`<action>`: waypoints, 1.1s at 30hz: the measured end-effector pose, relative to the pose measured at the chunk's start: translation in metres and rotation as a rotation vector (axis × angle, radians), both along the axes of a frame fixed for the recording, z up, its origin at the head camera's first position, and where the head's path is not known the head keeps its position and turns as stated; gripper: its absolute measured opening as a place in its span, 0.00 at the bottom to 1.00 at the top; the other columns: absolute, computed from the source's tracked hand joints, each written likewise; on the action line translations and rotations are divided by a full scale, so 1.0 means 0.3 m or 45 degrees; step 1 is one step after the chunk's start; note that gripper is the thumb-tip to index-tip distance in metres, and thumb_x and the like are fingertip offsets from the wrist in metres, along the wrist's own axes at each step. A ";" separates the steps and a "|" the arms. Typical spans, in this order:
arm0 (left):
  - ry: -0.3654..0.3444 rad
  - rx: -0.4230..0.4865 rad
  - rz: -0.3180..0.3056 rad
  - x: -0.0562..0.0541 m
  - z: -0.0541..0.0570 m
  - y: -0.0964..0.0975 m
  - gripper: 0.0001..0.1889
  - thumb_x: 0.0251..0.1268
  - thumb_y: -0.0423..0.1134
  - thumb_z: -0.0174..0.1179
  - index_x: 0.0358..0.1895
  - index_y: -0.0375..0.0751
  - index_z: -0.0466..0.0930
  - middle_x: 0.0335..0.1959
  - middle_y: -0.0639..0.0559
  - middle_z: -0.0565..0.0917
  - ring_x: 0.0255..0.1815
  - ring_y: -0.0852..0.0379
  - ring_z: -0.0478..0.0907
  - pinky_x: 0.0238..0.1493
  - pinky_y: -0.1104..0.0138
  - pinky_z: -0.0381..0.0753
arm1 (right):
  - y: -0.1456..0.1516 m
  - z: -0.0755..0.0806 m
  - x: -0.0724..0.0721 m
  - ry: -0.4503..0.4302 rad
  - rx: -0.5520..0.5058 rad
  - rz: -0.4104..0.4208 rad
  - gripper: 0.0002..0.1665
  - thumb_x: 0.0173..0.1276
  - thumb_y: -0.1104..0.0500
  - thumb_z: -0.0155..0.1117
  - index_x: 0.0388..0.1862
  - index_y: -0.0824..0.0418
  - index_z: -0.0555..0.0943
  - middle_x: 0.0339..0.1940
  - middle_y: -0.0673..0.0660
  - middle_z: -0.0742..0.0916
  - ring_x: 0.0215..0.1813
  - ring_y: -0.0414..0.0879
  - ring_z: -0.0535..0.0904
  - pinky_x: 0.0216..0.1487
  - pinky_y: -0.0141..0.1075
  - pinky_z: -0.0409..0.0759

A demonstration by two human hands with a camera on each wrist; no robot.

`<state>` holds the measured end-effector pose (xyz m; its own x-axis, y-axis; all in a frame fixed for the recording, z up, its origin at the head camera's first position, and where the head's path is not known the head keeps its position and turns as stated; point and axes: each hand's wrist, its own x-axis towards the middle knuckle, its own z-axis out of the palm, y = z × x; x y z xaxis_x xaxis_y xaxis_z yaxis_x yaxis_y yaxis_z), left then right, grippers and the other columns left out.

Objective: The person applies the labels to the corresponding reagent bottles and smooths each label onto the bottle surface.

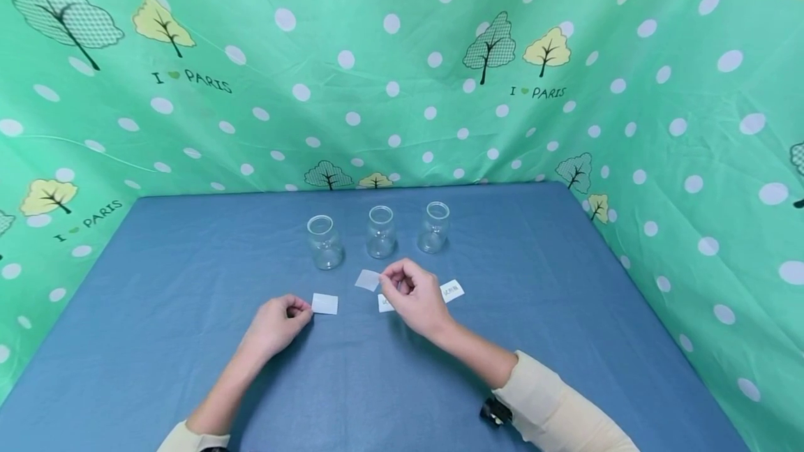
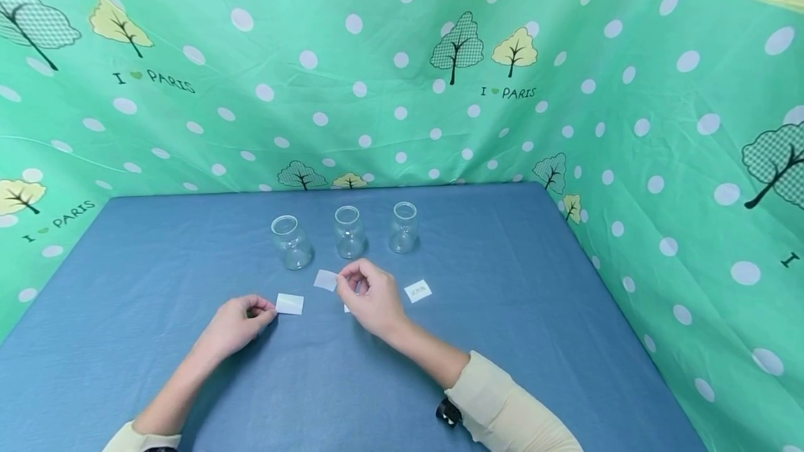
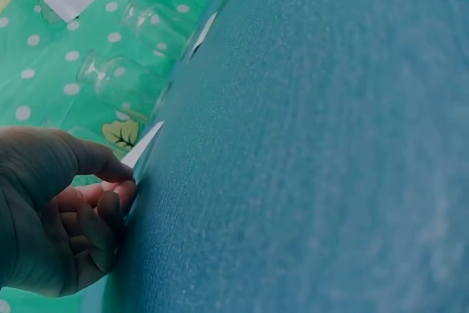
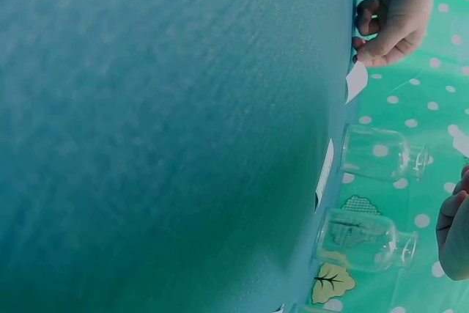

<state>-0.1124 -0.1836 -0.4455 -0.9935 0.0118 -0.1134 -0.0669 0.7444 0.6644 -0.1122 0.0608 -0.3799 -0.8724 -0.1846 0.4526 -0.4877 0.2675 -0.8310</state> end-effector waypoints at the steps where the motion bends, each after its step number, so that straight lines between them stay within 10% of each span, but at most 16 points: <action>1: 0.002 0.000 -0.001 0.001 0.000 -0.001 0.07 0.58 0.38 0.58 0.34 0.39 0.82 0.25 0.53 0.80 0.26 0.60 0.71 0.31 0.68 0.70 | 0.000 0.001 0.000 0.000 0.001 -0.001 0.03 0.59 0.70 0.62 0.29 0.70 0.78 0.18 0.59 0.77 0.20 0.35 0.64 0.21 0.26 0.65; 33: -0.053 0.211 0.009 0.002 0.026 0.007 0.10 0.60 0.43 0.61 0.37 0.40 0.81 0.24 0.51 0.80 0.19 0.61 0.72 0.22 0.70 0.70 | 0.012 -0.088 -0.033 -0.071 0.027 -0.009 0.03 0.60 0.68 0.62 0.30 0.69 0.79 0.20 0.58 0.78 0.21 0.36 0.65 0.22 0.26 0.65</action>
